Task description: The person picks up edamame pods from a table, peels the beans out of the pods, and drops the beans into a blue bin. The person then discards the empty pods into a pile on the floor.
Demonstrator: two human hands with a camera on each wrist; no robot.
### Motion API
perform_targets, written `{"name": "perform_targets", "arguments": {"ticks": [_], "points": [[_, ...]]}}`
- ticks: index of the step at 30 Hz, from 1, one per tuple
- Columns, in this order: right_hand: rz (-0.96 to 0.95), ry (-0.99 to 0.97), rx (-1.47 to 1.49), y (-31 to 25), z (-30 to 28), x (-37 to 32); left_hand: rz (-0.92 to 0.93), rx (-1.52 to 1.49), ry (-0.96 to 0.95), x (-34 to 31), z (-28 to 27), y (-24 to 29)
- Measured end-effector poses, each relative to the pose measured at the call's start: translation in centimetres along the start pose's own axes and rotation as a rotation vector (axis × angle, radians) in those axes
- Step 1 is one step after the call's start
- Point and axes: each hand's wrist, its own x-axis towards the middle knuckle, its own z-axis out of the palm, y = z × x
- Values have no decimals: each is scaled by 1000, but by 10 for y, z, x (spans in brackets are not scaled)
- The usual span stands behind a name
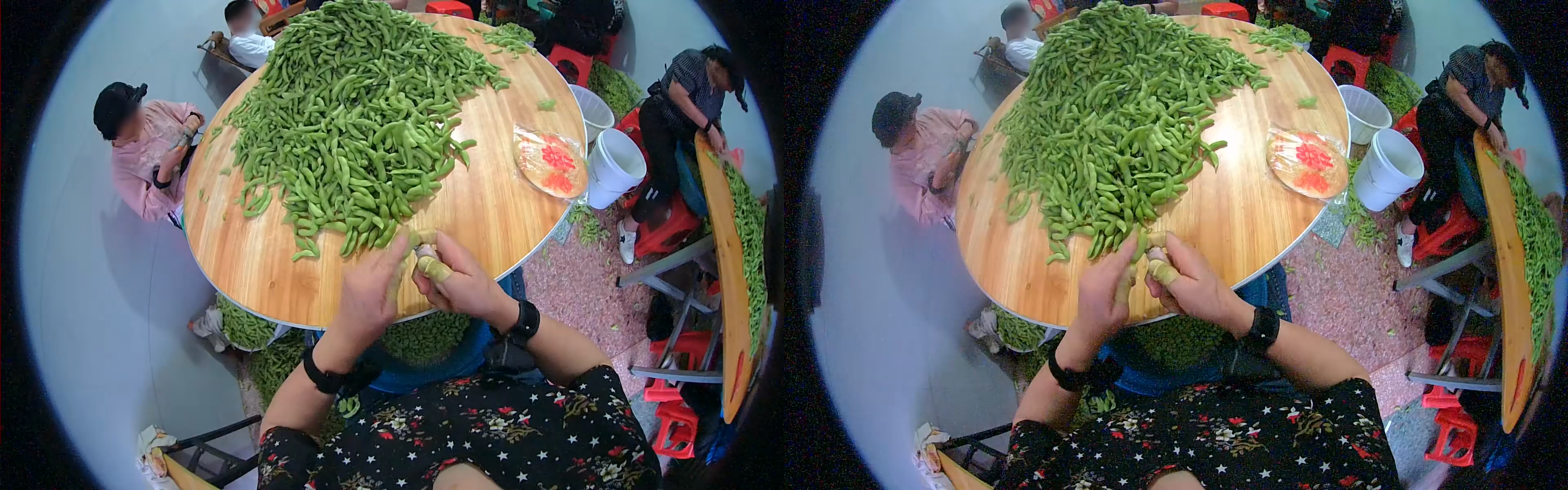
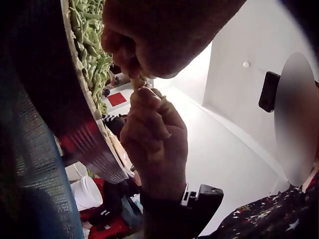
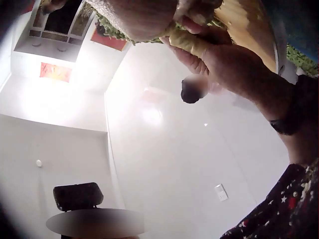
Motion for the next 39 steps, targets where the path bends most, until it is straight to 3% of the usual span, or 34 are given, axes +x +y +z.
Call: {"name": "perform_targets", "arguments": {"ticks": [2,3,5,6,8,9,11,13,15,16,18,19,21,22,23,24,26,29,33,35,39], "points": [[-42,-9,-50,-1,-1,-2,212,302,-45,-8,-3,6],[36,-54,13,-6,-1,-5,207,299,-49,-11,-1,5],[116,-97,78,-13,0,-7,-3,-170,-8,-16,4,3],[235,-79,267,-16,1,-5,-2,-170,-9,-15,5,2],[364,-101,553,-10,-4,2,-600,-914,-28,-13,7,1],[363,-98,554,-6,-7,5,-600,-915,-30,-11,8,1],[360,-182,635,1,-11,7,-762,-1319,-24,-10,9,1],[362,-157,587,7,-14,10,-726,-1359,-47,-13,11,-10],[360,-132,540,5,-15,11,-411,-511,-13,-14,12,-15],[359,-102,468,2,-14,11,-410,-512,-13,-13,11,-16],[360,-73,396,0,-12,10,174,217,78,-9,9,-19],[338,-56,276,0,-10,10,174,217,80,-9,10,-18],[315,-40,155,1,-7,11,-7,-55,101,-10,14,-14],[170,19,-132,5,-6,12,-6,-55,102,-11,14,-16],[22,78,-417,10,-6,14,-228,-293,91,-12,15,-19],[22,78,-418,14,-7,15,-451,-530,77,-13,15,-20],[-178,132,-659,21,-9,18,-381,-421,98,-11,17,-17],[-211,27,-766,8,-18,15,-267,-240,146,-13,21,-17],[-44,218,-744,-21,-5,5,-118,-109,173,-15,28,-23],[-321,260,-684,-11,-8,9,-84,-73,168,-13,26,-18],[-444,213,-779,2,-17,23,-82,-66,202,-13,23,-10]]}}
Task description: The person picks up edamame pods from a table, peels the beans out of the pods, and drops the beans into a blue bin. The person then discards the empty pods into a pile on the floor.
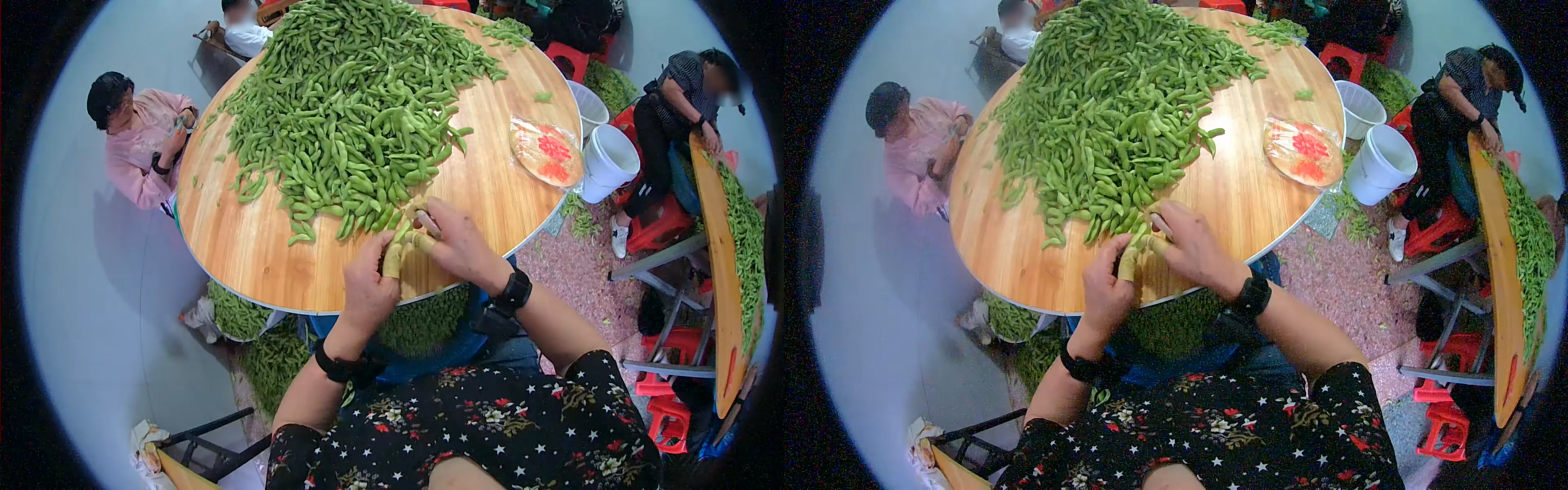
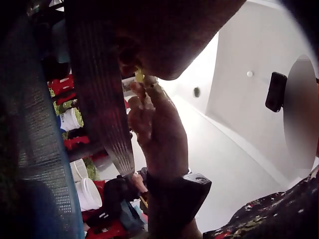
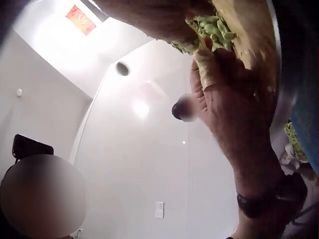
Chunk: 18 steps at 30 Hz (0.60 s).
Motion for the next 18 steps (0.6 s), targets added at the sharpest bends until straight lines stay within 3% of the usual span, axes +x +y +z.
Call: {"name": "perform_targets", "arguments": {"ticks": [4,7,8,12,14,15,16,17,18], "points": [[50,-95,-47,6,-3,4,-177,-58,66,-4,-5,-18],[-71,-158,-104,6,3,5,-291,-585,184,-7,-4,-20],[-168,-170,-122,5,7,5,-297,-584,186,-7,-3,-18],[-253,-290,-209,-3,16,1,-304,-508,174,-7,-2,-16],[-201,-790,-217,-17,0,-2,-299,-469,173,-6,-5,-19],[-181,-829,-76,-24,-8,-1,-249,-346,144,-6,-8,-20],[-182,-830,-77,-29,-10,-1,-198,-226,113,-5,-9,-19],[-150,-450,-33,-34,-12,-2,-77,-146,84,-3,-10,-16],[-114,-71,8,-36,-14,-4,-79,-151,83,-2,-11,-9]]}}
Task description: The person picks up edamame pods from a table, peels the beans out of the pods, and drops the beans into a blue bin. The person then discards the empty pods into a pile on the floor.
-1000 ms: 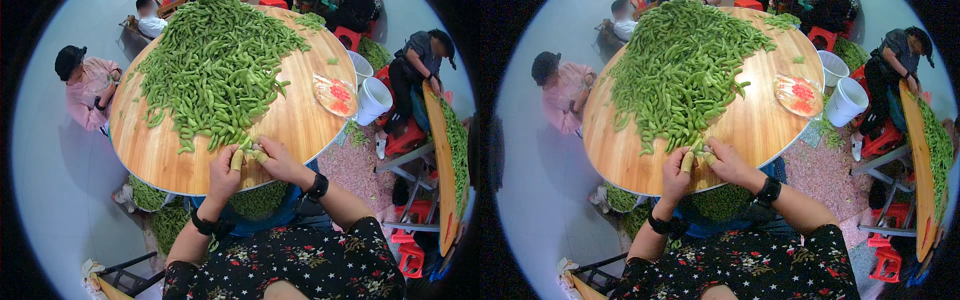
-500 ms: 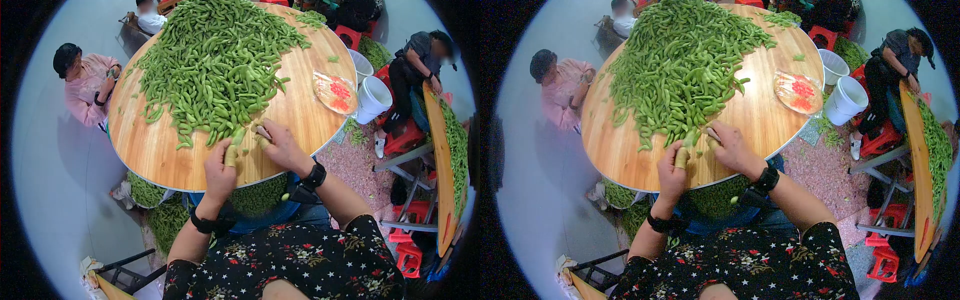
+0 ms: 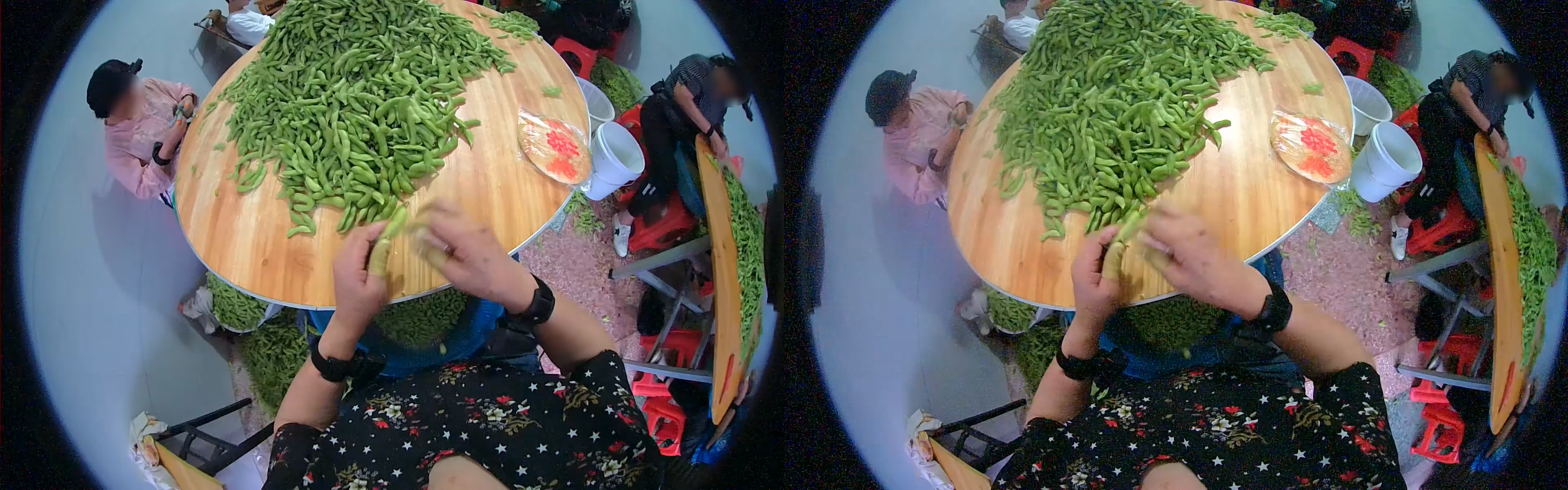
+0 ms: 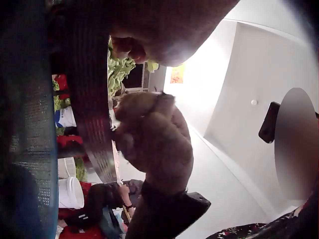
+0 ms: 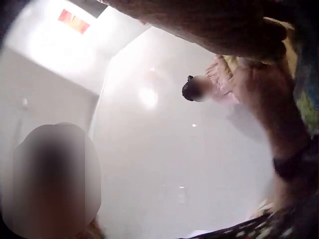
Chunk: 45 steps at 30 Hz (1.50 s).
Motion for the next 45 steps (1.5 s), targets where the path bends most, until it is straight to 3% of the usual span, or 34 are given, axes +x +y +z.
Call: {"name": "perform_targets", "arguments": {"ticks": [2,4,5,6,7,8,10,12,14,18,20,21,23,25,27,29,31,33,35,39,42,44,45], "points": [[33,-30,-21,5,-5,0,200,190,-172,1,1,14],[86,-90,-50,12,-8,2,196,190,-185,-4,4,17],[82,-90,-50,15,-5,1,-35,-111,-110,-5,7,17],[265,-69,127,17,0,-3,-264,-411,-31,-6,8,17],[450,-49,307,17,6,-8,-353,-490,-96,-2,4,24],[447,-49,311,15,12,-10,-352,-485,-95,-2,5,23],[503,158,518,11,25,-13,-665,-886,-100,-4,12,16],[394,208,478,18,41,-16,-715,-1025,-135,-5,17,14],[288,259,437,20,47,-21,-646,-1007,22,-5,26,25],[308,124,319,13,36,-22,-448,-773,-32,-3,12,18],[-10,243,115,6,25,-13,-40,69,-84,0,3,16],[-8,242,115,6,24,-13,38,193,-106,1,3,27],[-151,205,21,7,22,-14,65,249,-141,-3,2,26],[-136,179,31,9,25,-16,93,308,-176,-6,1,25],[-121,156,38,13,24,-18,237,379,-184,-8,-1,23],[-47,-6,89,20,19,-22,266,369,-194,-10,0,22],[25,-20,204,33,23,-27,299,357,-203,-11,0,22],[93,-33,319,31,19,-26,215,214,-254,-11,-1,25],[682,-227,934,15,7,-21,158,184,-266,-13,-3,29],[750,-176,1068,24,15,-22,-25,208,-298,-14,-8,27],[712,-181,918,20,15,-21,21,215,-246,-13,-4,30],[346,-124,434,19,15,-19,46,278,-242,-12,-2,27],[346,-124,434,21,18,-20,73,341,-237,-12,-2,27]]}}
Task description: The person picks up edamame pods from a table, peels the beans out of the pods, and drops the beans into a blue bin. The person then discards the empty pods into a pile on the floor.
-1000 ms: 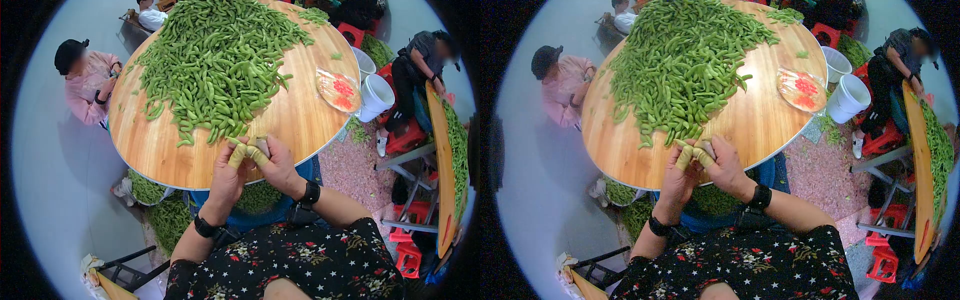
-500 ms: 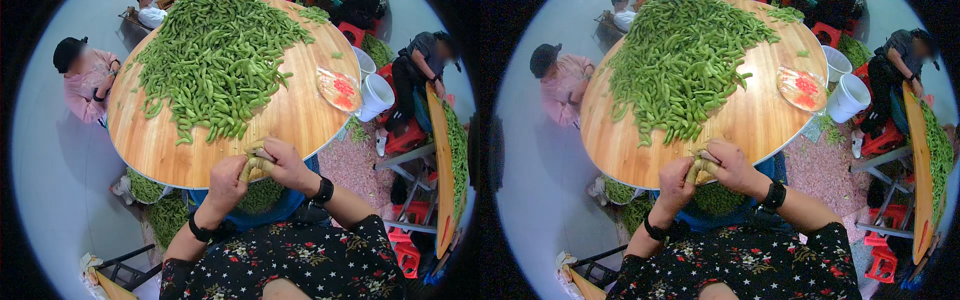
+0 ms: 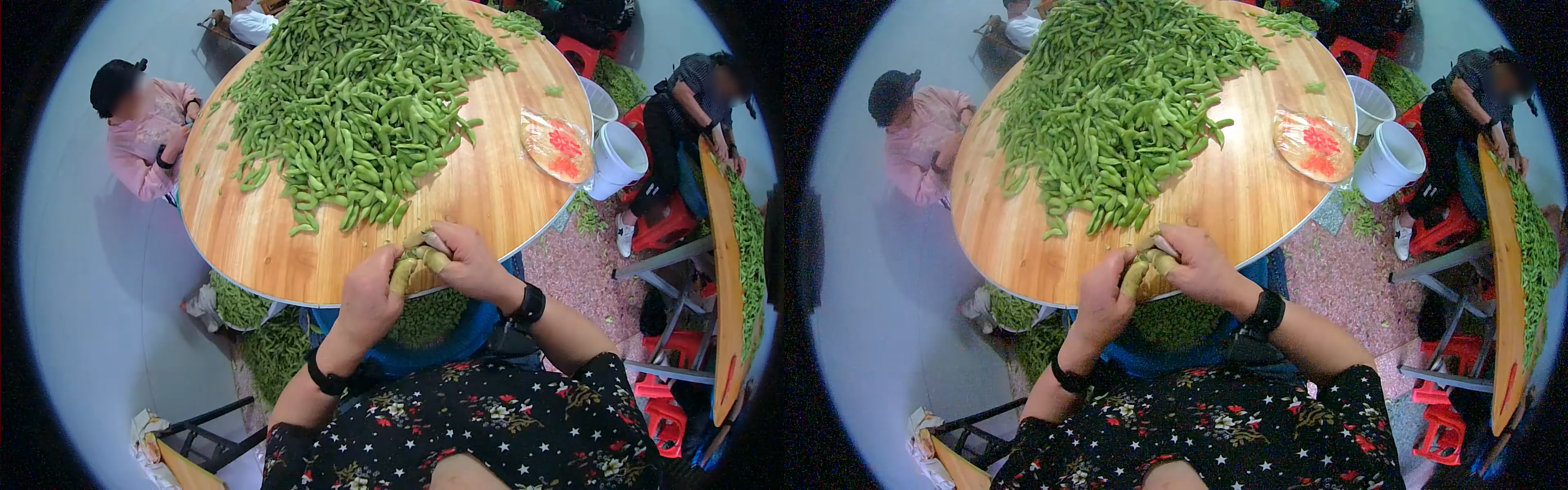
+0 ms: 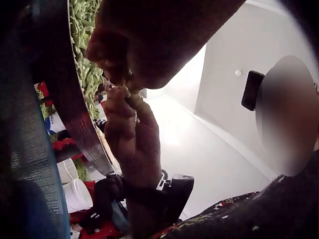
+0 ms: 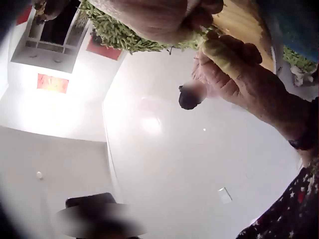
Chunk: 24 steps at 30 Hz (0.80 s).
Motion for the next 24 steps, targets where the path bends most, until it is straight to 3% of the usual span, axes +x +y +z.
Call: {"name": "perform_targets", "arguments": {"ticks": [2,5,9,11,12,14,16,18,19,21,23,24], "points": [[-263,113,-306,9,3,2,12,41,-24,1,0,1],[-139,26,-218,-3,-1,-3,14,78,-64,1,0,2],[-144,-54,-166,0,-4,-5,-21,97,-104,0,-2,4],[42,-99,84,-3,-4,-5,-12,57,-71,-1,-1,4],[39,-102,84,-3,-4,-4,-1,16,-42,-1,-1,3],[-138,-107,-79,-3,-3,-3,-6,34,-45,-5,-8,8],[-131,-203,-188,-2,-4,-5,-17,56,-55,-15,-23,16],[-168,-402,-348,-8,-5,-6,-173,228,-292,-34,-50,25],[-172,-408,-344,-7,-4,-9,-209,341,-469,-42,-67,25],[-224,-608,-336,-5,-3,-18,-240,589,-745,-60,-98,14],[-244,-633,-384,-5,0,-20,-95,625,-565,-58,-111,1],[-191,-608,-366,-3,2,-19,-98,628,-564,-51,-109,-2]]}}
